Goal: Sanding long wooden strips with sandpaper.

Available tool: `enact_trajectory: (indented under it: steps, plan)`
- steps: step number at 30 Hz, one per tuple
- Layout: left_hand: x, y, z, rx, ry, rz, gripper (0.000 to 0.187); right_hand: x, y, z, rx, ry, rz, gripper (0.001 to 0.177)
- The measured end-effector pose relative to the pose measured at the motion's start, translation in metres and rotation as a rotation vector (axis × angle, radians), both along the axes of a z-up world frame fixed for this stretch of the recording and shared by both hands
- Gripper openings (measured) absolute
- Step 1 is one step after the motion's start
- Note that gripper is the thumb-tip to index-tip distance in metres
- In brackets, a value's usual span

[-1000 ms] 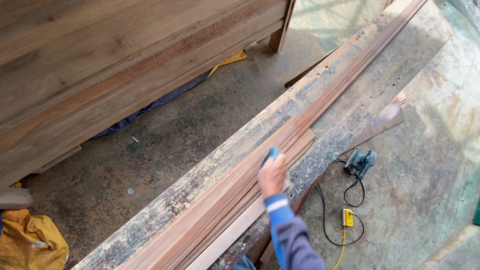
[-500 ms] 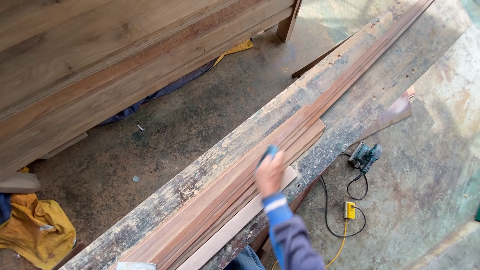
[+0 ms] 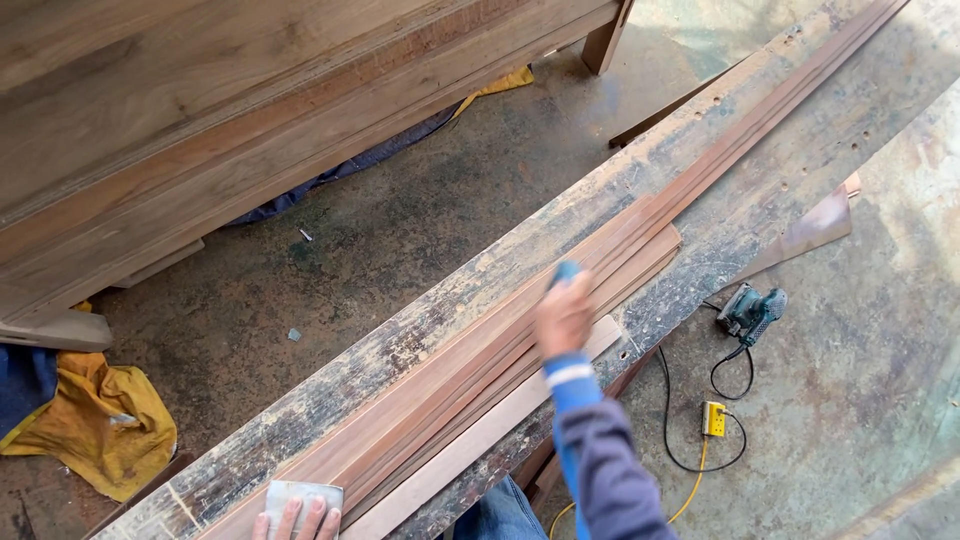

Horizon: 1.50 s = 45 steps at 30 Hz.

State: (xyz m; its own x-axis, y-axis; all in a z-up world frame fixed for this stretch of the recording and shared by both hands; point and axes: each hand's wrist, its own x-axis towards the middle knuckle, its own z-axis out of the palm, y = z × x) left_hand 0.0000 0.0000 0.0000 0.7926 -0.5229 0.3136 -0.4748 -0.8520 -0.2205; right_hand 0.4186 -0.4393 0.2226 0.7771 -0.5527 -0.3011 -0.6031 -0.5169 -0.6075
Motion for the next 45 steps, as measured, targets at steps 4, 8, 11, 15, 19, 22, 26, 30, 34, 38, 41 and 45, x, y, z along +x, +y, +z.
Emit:
enact_trajectory:
  steps: [4, 8, 11, 15, 19, 22, 26, 30, 34, 38, 41, 45]
  plan:
    - [0.006, -0.012, 0.023, -0.043, 0.098, 0.019, 0.054, -0.119, 0.084, -0.057, -0.149, -0.267, 0.441, 0.02]
    - [0.038, -0.029, 0.078, -0.153, 0.107, 0.004, 0.059, -0.148, 0.089, -0.085, -0.259, -0.359, 0.705, 0.026]
    - [0.051, -0.041, 0.119, -0.217, 0.164, 0.004, 0.064, -0.085, 0.046, -0.088, -0.363, -0.299, 0.58, 0.024]
    - [0.057, -0.053, 0.157, -0.259, 0.398, 0.09, 0.067, -0.038, 0.032, -0.073, -0.563, -0.335, 0.375, 0.023]
    - [0.057, -0.054, 0.162, -0.279, 0.424, 0.111, 0.067, -0.138, 0.113, -0.085, -0.643, -0.5, 0.554, 0.033]
    - [0.059, -0.053, 0.167, -0.288, 0.443, 0.11, 0.068, -0.207, 0.171, -0.051, -0.379, -0.713, 0.721, 0.031]
    - [0.058, -0.046, 0.146, -0.303, 0.351, 0.056, 0.07, -0.173, 0.114, -0.065, -0.355, -0.817, 0.896, 0.022]
    - [0.044, -0.04, 0.116, -0.247, 0.246, 0.034, 0.069, -0.059, -0.019, -0.094, -0.516, -0.601, 0.618, 0.033]
    - [0.043, -0.041, 0.102, -0.21, 0.209, 0.013, 0.069, 0.031, -0.107, -0.055, -0.652, -0.474, 0.557, 0.027]
    - [0.095, -0.097, 0.144, -0.228, 0.328, 0.023, 0.071, 0.043, -0.126, -0.056, -0.703, -0.39, 0.655, 0.025]
    - [0.209, -0.183, 0.187, -0.218, 0.455, -0.024, 0.07, 0.048, -0.124, -0.056, -0.686, -0.333, 0.668, 0.026]
    - [0.339, -0.318, 0.206, -0.002, 0.375, -0.095, 0.072, 0.044, -0.121, -0.052, -0.701, -0.358, 0.657, 0.024]
